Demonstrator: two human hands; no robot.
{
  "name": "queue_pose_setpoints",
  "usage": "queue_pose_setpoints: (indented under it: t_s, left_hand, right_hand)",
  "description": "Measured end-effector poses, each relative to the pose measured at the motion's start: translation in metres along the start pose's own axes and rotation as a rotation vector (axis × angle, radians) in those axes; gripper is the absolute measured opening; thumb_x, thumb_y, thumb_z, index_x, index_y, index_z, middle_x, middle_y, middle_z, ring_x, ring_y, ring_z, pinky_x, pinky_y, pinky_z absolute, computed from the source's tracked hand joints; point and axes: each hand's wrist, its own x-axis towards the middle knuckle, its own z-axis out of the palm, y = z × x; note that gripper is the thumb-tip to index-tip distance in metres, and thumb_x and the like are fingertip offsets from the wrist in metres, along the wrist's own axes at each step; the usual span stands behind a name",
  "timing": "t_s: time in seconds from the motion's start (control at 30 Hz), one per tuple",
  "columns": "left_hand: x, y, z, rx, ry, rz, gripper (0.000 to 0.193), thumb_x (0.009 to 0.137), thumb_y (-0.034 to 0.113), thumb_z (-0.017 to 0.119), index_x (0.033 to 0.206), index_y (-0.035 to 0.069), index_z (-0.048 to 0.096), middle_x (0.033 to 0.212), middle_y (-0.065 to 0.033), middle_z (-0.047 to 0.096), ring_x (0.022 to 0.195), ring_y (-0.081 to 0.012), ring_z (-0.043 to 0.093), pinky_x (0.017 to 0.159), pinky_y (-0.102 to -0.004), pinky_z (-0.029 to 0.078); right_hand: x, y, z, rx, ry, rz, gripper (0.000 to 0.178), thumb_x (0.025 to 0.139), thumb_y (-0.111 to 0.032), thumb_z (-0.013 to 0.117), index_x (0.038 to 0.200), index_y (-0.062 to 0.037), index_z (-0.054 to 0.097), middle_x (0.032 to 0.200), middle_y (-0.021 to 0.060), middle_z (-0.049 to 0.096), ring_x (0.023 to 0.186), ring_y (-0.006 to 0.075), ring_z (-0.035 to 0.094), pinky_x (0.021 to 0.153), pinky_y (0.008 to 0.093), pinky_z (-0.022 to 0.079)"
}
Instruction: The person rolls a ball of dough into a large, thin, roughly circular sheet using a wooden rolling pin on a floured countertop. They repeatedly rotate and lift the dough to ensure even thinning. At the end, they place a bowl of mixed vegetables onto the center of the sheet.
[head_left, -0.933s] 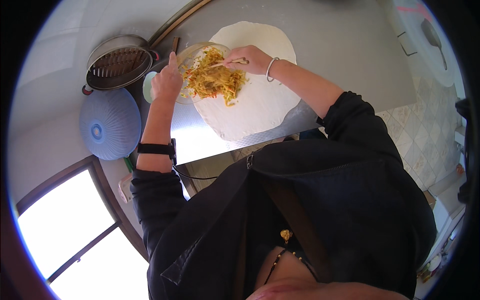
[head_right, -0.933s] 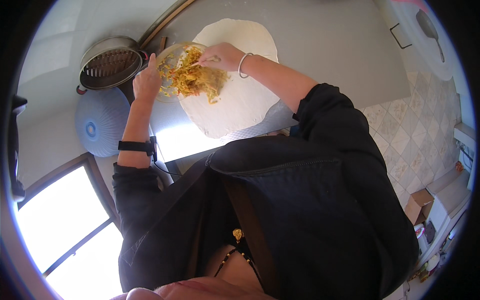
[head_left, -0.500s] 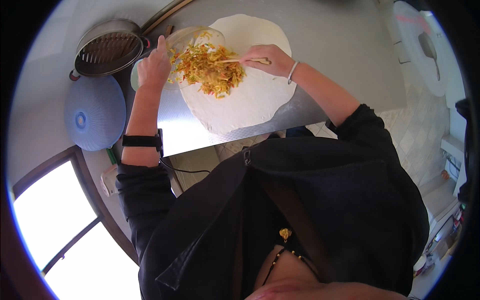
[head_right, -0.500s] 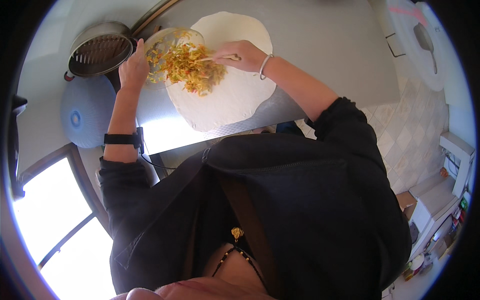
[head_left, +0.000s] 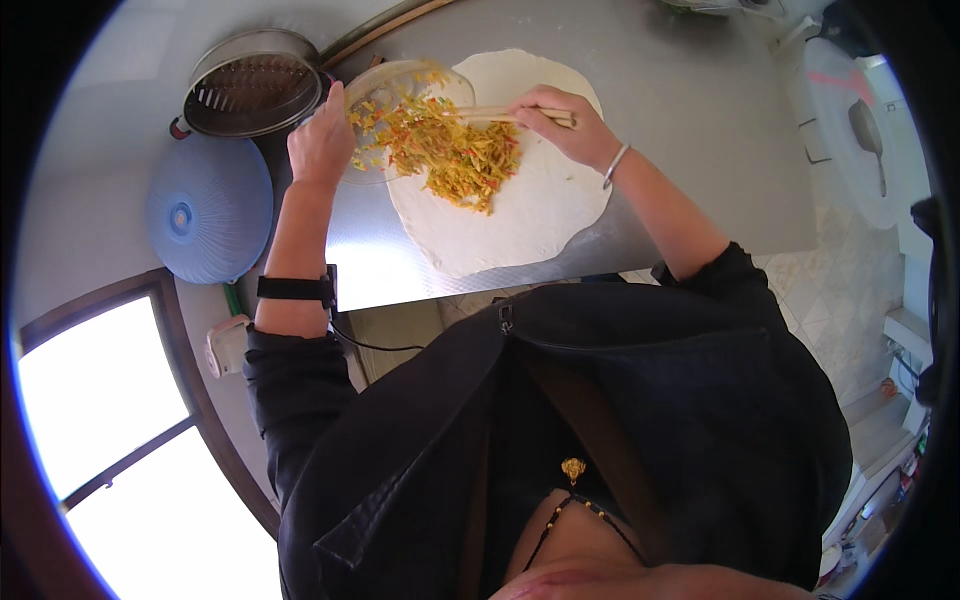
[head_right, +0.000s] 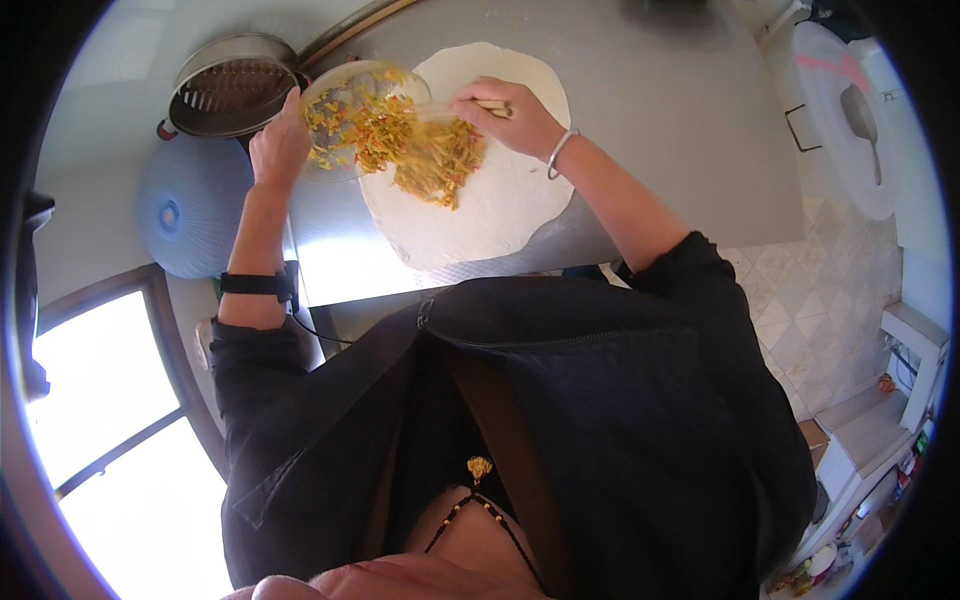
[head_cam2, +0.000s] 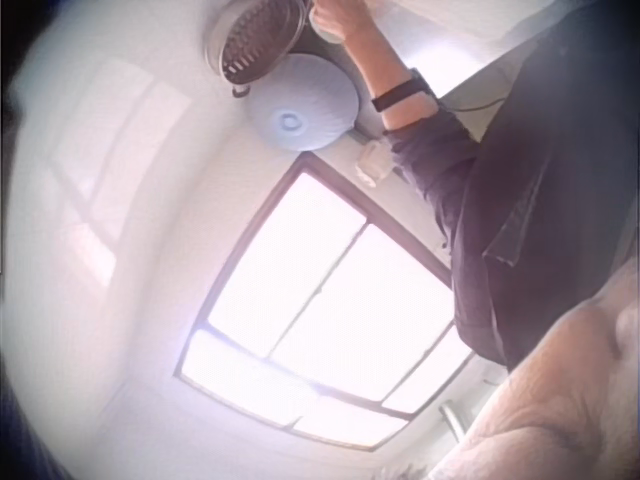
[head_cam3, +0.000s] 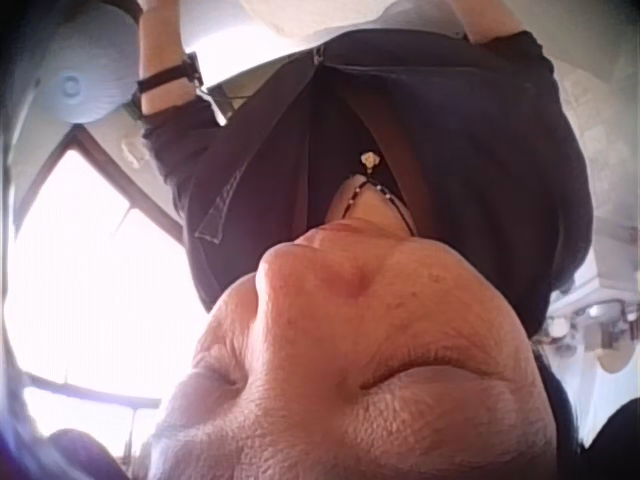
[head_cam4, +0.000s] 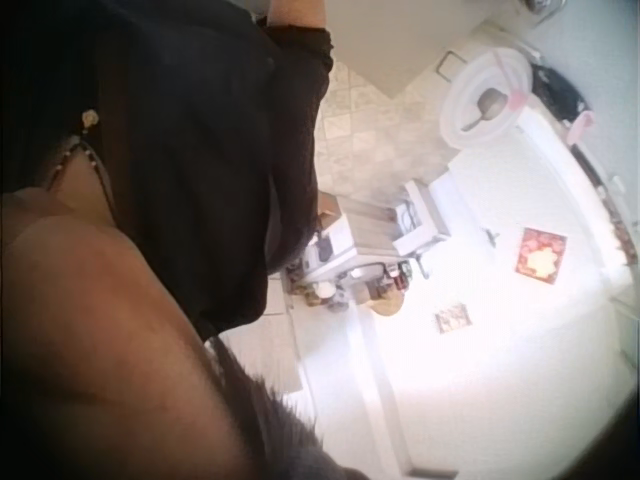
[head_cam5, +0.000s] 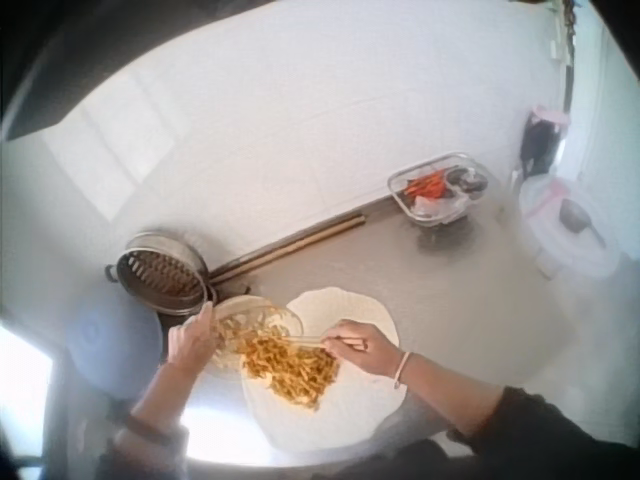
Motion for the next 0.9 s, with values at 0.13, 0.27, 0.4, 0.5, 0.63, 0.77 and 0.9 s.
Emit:
queue_pose_setpoints:
  t_s: [0.13,0.27,0.4,0.5,0.63,0.77,0.9]
  left_hand:
    - [-0.004,-0.005,-0.006,-0.043,0.046,-0.082,0.032,0.092,0.019,0.049,0.123,0.016,0.059,0.074,-0.0170,0.068,0.062,-0.0364,0.066,0.057,-0.0472,0.054]
    - [-0.011,-0.008,-0.002,-0.093,0.122,-0.140,0.030,0.093,0.023,0.051,0.121,0.018,0.061,0.071,-0.0173,0.067,0.062,-0.0370,0.066,0.057,-0.0467,0.053]
    - [-0.014,-0.011,0.007,-0.092,0.182,-0.158,0.031,0.090,0.019,0.053,0.120,0.019,0.061,0.073,-0.0173,0.068,0.061,-0.0362,0.066,0.056,-0.0458,0.053]
    - [-0.013,-0.012,0.013,-0.102,0.189,-0.160,0.032,0.088,0.017,0.055,0.120,0.020,0.060,0.073,-0.0172,0.068,0.060,-0.0359,0.066,0.056,-0.0454,0.054]
    - [-0.009,-0.013,0.019,-0.101,0.114,-0.172,0.033,0.087,0.017,0.056,0.119,0.020,0.061,0.072,-0.0170,0.067,0.062,-0.0363,0.066,0.056,-0.0455,0.054]
    - [-0.004,-0.014,0.017,-0.137,0.102,-0.163,0.033,0.087,0.017,0.055,0.119,0.021,0.060,0.071,-0.0178,0.066,0.066,-0.0387,0.066,0.059,-0.0480,0.053]
    - [0.004,-0.014,0.008,-0.182,0.006,-0.205,0.022,0.089,0.020,0.050,0.109,0.022,0.059,0.074,-0.0213,0.066,0.072,-0.0434,0.065,0.065,-0.0527,0.052]
  right_hand:
    - [0.033,0.018,0.011,0.233,0.142,0.004,0.022,0.095,-0.017,0.060,0.107,-0.0001,0.066,0.098,0.0050,0.068,0.087,0.0124,0.064,0.080,0.0243,0.051]
    - [0.022,0.062,0.035,0.384,0.219,0.218,0.029,0.096,-0.017,0.059,0.117,0.0027,0.062,0.112,0.0114,0.065,0.098,0.0185,0.066,0.085,0.0267,0.055]
    - [-0.016,0.088,0.052,0.545,0.216,0.342,0.030,0.096,-0.016,0.058,0.119,0.0038,0.060,0.112,0.0129,0.065,0.098,0.0188,0.066,0.087,0.0282,0.055]
    - [-0.033,0.084,0.051,0.539,0.168,0.397,0.031,0.096,-0.016,0.058,0.119,0.0042,0.060,0.112,0.0137,0.065,0.098,0.0189,0.066,0.088,0.0286,0.055]
    - [-0.033,0.056,0.036,0.454,0.058,0.376,0.031,0.097,-0.016,0.056,0.119,0.0040,0.060,0.112,0.0137,0.065,0.098,0.0193,0.066,0.090,0.0282,0.054]
    - [-0.002,0.017,0.016,0.338,0.071,0.301,0.028,0.097,-0.014,0.056,0.119,0.0029,0.061,0.112,0.0124,0.065,0.100,0.0199,0.065,0.091,0.0290,0.053]
    - [0.056,-0.013,-0.001,0.128,-0.004,-0.054,0.025,0.095,-0.011,0.058,0.116,0.0002,0.063,0.110,0.0098,0.067,0.102,0.0168,0.064,0.089,0.0259,0.052]
